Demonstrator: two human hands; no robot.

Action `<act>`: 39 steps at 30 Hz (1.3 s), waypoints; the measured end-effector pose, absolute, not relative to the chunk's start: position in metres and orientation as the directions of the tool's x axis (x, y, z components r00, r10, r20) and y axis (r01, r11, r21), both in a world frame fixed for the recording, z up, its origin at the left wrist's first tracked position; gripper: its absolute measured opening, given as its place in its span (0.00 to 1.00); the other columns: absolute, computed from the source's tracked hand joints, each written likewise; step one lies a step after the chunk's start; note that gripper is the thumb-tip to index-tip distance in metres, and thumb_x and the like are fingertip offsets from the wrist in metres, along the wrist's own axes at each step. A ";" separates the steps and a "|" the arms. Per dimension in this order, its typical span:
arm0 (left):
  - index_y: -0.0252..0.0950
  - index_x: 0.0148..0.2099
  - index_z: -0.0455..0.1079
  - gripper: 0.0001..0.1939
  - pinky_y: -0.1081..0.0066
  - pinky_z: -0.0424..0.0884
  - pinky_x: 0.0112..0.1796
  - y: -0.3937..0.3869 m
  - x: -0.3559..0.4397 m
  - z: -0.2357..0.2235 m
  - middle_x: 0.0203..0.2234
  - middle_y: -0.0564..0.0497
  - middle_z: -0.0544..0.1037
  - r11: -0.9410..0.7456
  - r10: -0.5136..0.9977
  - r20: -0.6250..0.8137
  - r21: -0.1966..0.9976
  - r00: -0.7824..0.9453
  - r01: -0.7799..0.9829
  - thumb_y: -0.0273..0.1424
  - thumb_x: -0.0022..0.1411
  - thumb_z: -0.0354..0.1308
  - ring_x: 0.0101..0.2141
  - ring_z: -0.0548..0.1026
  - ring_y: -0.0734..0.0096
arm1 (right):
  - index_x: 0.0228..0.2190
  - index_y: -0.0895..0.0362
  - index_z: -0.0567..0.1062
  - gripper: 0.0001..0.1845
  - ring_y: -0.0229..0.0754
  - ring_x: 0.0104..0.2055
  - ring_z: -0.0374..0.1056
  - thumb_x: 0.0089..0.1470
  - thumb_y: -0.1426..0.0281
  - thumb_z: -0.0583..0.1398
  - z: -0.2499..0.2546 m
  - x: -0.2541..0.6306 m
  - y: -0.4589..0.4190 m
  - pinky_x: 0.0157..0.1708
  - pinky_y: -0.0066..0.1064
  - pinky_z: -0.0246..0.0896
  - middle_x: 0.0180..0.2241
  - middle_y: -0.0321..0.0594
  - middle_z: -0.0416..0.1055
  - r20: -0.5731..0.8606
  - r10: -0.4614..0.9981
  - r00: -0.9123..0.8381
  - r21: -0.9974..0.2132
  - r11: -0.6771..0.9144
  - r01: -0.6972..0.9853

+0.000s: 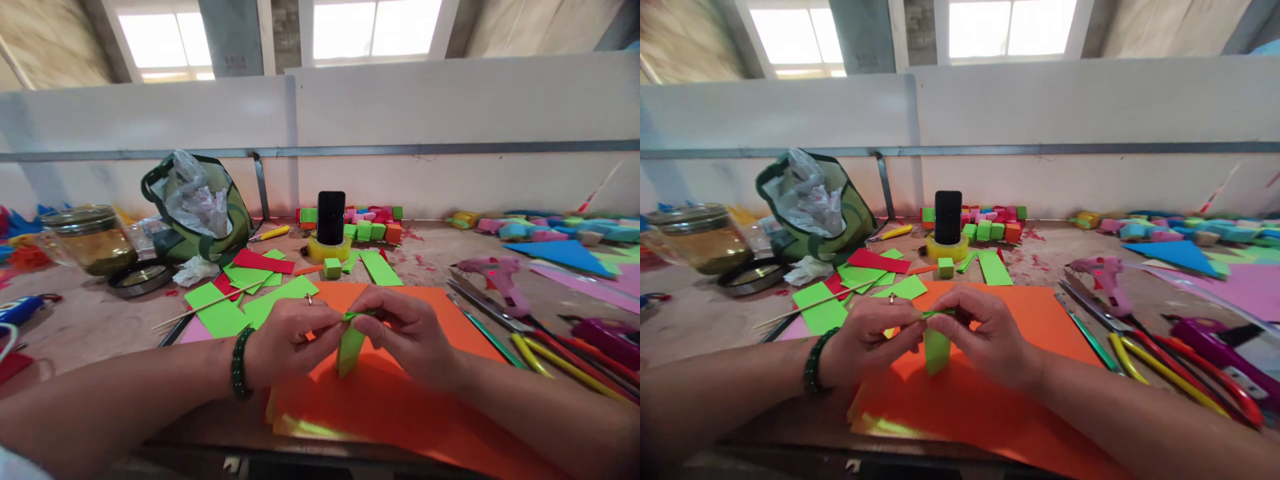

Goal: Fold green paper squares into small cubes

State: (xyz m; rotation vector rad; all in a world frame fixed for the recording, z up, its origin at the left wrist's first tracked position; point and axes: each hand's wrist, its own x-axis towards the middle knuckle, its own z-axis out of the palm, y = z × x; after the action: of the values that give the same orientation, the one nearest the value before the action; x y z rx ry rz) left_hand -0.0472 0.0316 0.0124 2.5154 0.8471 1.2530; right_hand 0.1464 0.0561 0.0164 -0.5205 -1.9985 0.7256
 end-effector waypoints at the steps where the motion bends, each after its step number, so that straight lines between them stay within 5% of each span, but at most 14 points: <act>1: 0.33 0.22 0.64 0.15 0.77 0.55 0.21 0.032 -0.047 0.013 0.14 0.56 0.63 -0.818 0.571 0.666 0.409 0.479 0.405 0.25 0.62 0.52 0.18 0.59 0.81 | 0.30 0.57 0.74 0.05 0.32 0.22 0.61 0.55 0.68 0.60 0.017 0.146 0.055 0.19 0.25 0.59 0.23 0.36 0.69 0.636 0.595 -0.492 -0.649 0.757 0.077; 6: 0.33 0.23 0.63 0.14 0.77 0.56 0.22 0.031 -0.043 0.017 0.16 0.57 0.60 -0.810 0.585 0.671 0.452 0.457 0.373 0.26 0.62 0.51 0.19 0.56 0.81 | 0.27 0.56 0.76 0.06 0.36 0.25 0.63 0.55 0.70 0.60 0.023 0.142 0.055 0.24 0.29 0.61 0.23 0.37 0.70 0.679 0.569 -0.464 -0.606 0.791 0.082; 12: 0.31 0.29 0.69 0.15 0.78 0.64 0.27 0.033 -0.038 0.017 0.22 0.52 0.71 -0.604 0.750 0.447 0.762 0.487 0.232 0.30 0.66 0.48 0.24 0.68 0.78 | 0.26 0.57 0.75 0.11 0.30 0.17 0.56 0.54 0.63 0.61 0.021 0.144 0.066 0.14 0.23 0.53 0.18 0.32 0.64 0.505 0.781 -0.369 -0.840 0.543 -0.001; 16: 0.31 0.33 0.72 0.16 0.79 0.63 0.26 0.037 -0.038 0.009 0.23 0.54 0.71 -0.486 0.796 0.355 0.857 0.491 0.168 0.34 0.68 0.47 0.24 0.65 0.79 | 0.25 0.58 0.72 0.14 0.28 0.17 0.56 0.55 0.61 0.60 0.020 0.143 0.070 0.14 0.21 0.53 0.19 0.30 0.62 0.453 0.818 -0.353 -0.877 0.480 -0.013; 21: 0.30 0.39 0.75 0.16 0.78 0.63 0.27 0.038 -0.037 0.005 0.25 0.52 0.71 -0.401 0.835 0.302 0.906 0.459 0.134 0.38 0.65 0.51 0.25 0.64 0.77 | 0.24 0.58 0.67 0.16 0.28 0.17 0.55 0.57 0.59 0.58 0.018 0.140 0.070 0.15 0.22 0.52 0.18 0.29 0.59 0.440 0.829 -0.345 -0.879 0.476 0.023; 30: 0.30 0.30 0.69 0.16 0.78 0.54 0.21 0.056 -0.035 0.014 0.19 0.56 0.62 -0.277 0.893 0.144 0.922 0.426 0.269 0.39 0.59 0.51 0.20 0.57 0.80 | 0.27 0.57 0.65 0.18 0.31 0.17 0.60 0.56 0.55 0.56 0.006 0.137 0.087 0.17 0.23 0.57 0.17 0.29 0.62 0.389 0.873 -0.295 -0.906 0.420 0.048; 34: 0.31 0.26 0.66 0.11 0.77 0.50 0.21 0.076 -0.038 0.019 0.18 0.58 0.57 -0.351 0.861 0.140 0.860 0.489 0.371 0.33 0.55 0.52 0.20 0.53 0.80 | 0.26 0.57 0.66 0.18 0.31 0.18 0.60 0.52 0.54 0.59 -0.001 0.137 0.107 0.18 0.23 0.59 0.18 0.29 0.62 0.387 0.868 -0.312 -0.905 0.422 0.052; 39: 0.33 0.24 0.61 0.15 0.77 0.52 0.21 0.085 -0.035 0.009 0.17 0.58 0.57 -0.262 0.875 0.094 0.917 0.475 0.301 0.39 0.56 0.51 0.19 0.54 0.80 | 0.25 0.57 0.67 0.18 0.28 0.14 0.54 0.49 0.55 0.62 -0.011 0.138 0.123 0.12 0.21 0.48 0.16 0.26 0.58 0.380 0.876 -0.298 -0.912 0.408 0.038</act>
State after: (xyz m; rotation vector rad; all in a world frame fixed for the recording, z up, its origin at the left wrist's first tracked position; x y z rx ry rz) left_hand -0.0348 0.0846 0.0089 1.7987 0.9959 0.7797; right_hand 0.1380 0.1235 -0.0114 -0.8138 -1.6582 1.0419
